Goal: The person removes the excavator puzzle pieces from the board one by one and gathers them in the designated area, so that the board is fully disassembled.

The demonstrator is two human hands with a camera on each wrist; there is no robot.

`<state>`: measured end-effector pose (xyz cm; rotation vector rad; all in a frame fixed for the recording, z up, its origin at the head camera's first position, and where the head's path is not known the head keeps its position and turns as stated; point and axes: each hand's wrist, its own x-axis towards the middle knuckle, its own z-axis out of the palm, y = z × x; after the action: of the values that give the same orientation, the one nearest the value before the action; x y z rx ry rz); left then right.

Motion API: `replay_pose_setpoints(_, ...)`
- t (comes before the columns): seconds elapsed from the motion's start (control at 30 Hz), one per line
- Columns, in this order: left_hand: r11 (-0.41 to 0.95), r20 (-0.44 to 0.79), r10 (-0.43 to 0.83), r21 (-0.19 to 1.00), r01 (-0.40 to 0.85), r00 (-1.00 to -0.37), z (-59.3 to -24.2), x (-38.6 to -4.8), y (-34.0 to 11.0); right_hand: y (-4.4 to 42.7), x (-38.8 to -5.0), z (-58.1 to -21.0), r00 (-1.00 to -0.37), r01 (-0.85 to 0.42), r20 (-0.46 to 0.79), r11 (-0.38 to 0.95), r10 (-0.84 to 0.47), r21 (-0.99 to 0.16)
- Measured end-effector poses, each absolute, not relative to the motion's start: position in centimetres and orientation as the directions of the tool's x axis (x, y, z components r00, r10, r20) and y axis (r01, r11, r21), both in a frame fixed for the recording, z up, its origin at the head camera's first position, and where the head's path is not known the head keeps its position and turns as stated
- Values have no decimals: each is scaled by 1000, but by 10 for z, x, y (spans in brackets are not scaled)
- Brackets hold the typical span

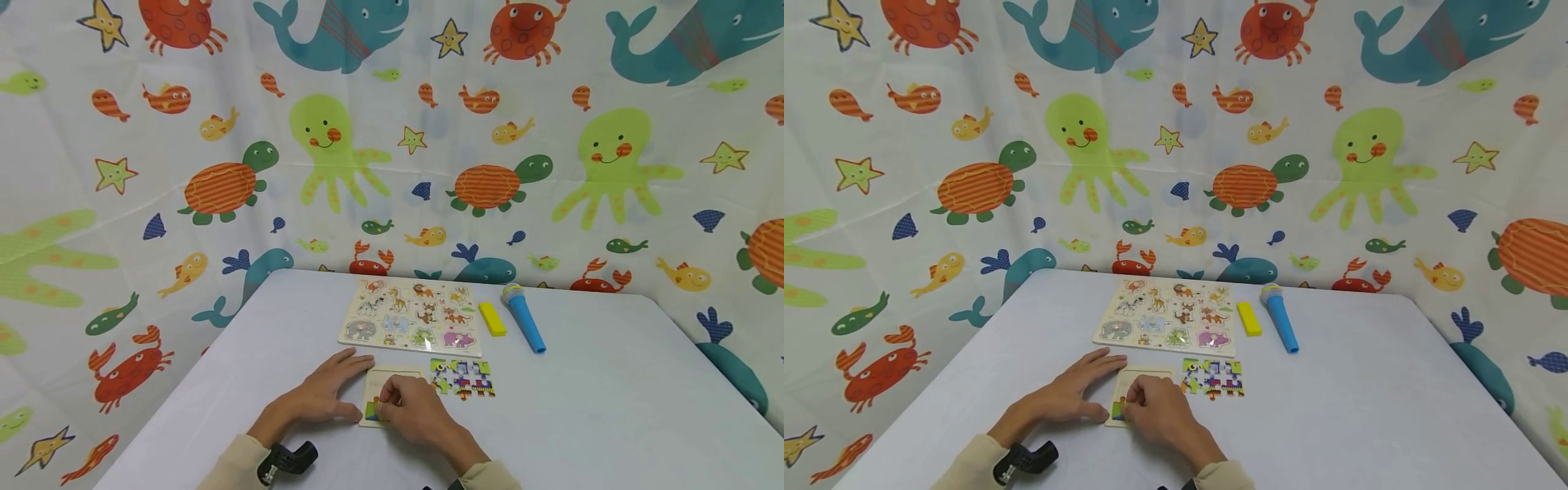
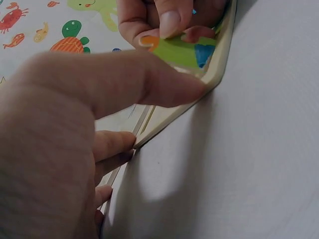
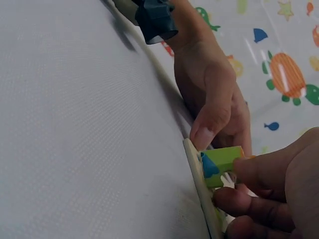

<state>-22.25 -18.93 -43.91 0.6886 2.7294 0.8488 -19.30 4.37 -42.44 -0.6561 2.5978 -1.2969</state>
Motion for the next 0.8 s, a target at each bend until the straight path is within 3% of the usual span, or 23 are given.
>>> replay_pose_setpoints(0.37,733,-60,483,574,366,-873,-439,-224,-189,51,-196,-421,-880,-232,22,388,-474,-892)
replay_pose_setpoints(0.8,737,-58,483,566,370,-874,-439,-224,-189,63,-197,-420,-920,-193,58,320,-387,-927)
